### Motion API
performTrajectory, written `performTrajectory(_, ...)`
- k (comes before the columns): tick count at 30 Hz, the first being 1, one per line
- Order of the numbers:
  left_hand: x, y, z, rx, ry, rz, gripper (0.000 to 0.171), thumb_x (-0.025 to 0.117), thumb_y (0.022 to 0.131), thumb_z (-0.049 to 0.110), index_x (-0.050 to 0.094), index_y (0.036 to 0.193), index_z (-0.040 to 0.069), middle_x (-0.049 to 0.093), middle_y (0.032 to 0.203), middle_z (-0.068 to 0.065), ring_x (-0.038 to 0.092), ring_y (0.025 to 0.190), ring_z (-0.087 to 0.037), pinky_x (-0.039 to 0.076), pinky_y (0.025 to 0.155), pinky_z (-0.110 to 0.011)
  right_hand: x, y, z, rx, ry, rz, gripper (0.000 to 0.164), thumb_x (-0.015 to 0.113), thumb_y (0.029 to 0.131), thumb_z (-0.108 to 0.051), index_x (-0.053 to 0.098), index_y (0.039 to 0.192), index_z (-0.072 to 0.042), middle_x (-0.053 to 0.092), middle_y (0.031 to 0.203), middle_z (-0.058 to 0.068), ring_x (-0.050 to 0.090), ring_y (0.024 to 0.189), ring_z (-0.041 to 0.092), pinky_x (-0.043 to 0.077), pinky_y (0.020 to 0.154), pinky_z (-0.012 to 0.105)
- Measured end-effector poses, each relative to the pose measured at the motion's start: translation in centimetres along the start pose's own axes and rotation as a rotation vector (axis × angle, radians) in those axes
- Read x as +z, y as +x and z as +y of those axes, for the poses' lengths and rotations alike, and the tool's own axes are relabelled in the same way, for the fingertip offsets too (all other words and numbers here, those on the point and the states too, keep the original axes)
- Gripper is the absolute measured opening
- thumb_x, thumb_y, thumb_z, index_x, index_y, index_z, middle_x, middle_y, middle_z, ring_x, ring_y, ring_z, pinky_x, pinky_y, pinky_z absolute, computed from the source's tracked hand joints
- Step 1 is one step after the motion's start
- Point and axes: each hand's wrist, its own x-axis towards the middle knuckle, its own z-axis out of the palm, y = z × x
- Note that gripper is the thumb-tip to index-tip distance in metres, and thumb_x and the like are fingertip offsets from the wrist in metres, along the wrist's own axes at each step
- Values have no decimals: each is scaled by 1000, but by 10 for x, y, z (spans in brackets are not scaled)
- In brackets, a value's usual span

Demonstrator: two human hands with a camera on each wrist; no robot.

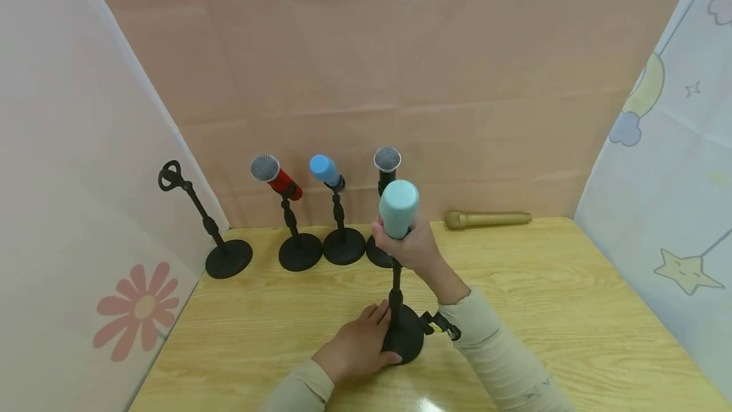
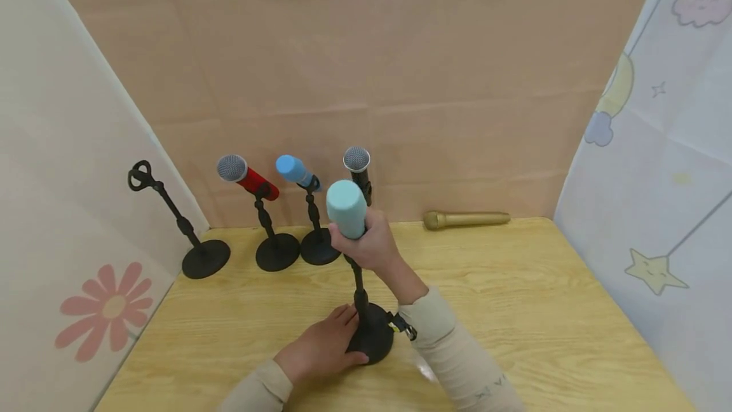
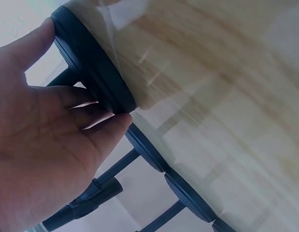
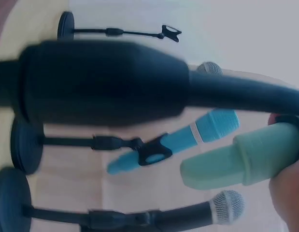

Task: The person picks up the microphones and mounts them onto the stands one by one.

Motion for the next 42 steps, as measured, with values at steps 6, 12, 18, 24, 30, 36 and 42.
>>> performTrajectory(6,1,-1,-2,22,22,32,88,56,94,66,36,157,8,25,167,-7,33,149,-27,47,109,-35,0,-1,1,-125,-143,92,18,70,76,-6,64,89,5,67,75,-1,59,70,7,51,68,25)
performTrajectory(12,0,-2,0,10,11,36,88,56,95,65,34,158,8,26,167,-9,34,149,-28,48,108,-36,-1,-1,5,-187,-207,114,19,71,75,-8,63,88,5,63,71,16,57,65,9,50,61,27)
performTrajectory(18,0,-1,0,13,6,33,88,56,94,65,33,159,9,26,167,-8,33,150,-27,47,109,-36,-7,-3,2,-208,-214,23,28,75,90,-24,64,93,1,66,78,10,62,74,11,53,70,28)
performTrajectory(24,0,-1,-1,7,-21,34,90,57,93,65,33,159,9,26,167,-8,33,150,-27,45,111,-38,-14,-1,-5,-176,-140,-120,26,73,95,-25,65,103,-2,69,89,9,66,85,17,54,83,30)
performTrajectory(30,1,-1,-4,23,-25,36,89,57,93,65,35,158,9,26,167,-7,35,149,-28,45,111,-39,-26,-9,-11,-112,-237,-147,56,75,93,-36,53,130,-1,66,113,10,63,104,15,51,93,26)
performTrajectory(36,2,-1,-8,48,-27,54,87,57,92,67,39,157,12,28,166,-3,40,146,-26,45,111,-40,-47,-28,-7,-59,-296,-96,77,83,81,-3,42,146,-2,53,140,5,50,131,11,39,112,23)
performTrajectory(42,-2,-2,-10,53,-63,64,87,61,91,66,41,156,12,31,165,-3,41,145,-25,45,111,-41,-65,-48,0,-40,-402,-77,65,82,79,2,52,136,-3,56,134,1,55,124,14,43,109,26)
